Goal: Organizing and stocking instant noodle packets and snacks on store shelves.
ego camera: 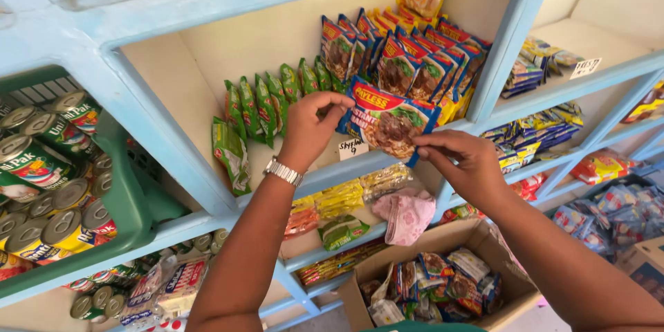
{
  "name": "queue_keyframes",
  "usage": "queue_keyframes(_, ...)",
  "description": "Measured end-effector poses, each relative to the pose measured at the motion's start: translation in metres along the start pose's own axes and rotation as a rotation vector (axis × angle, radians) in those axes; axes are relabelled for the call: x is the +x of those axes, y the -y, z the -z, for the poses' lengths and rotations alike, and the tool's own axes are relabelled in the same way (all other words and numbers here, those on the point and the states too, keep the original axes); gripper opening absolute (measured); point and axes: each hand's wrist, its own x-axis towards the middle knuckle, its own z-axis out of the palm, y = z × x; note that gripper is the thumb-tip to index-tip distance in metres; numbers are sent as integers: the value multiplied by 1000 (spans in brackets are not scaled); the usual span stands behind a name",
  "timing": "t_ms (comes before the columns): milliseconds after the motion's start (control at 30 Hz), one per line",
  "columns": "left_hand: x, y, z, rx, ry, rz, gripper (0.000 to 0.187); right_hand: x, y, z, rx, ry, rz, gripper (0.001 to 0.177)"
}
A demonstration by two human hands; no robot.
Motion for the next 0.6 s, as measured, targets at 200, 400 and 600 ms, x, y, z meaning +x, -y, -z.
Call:
queue_keyframes(200, 52, 33, 11, 85, -93, -132, 13, 59, 19, -10, -170, 84, 94, 30)
queue_keyframes(400, 95, 56, 20, 146, -210, -192, 16, 101, 28, -26, -304, 173, 149, 44)
queue_keyframes(600, 113, 83, 23, 147, -306, -169, 17, 123, 30, -51, -377, 239, 115, 55)
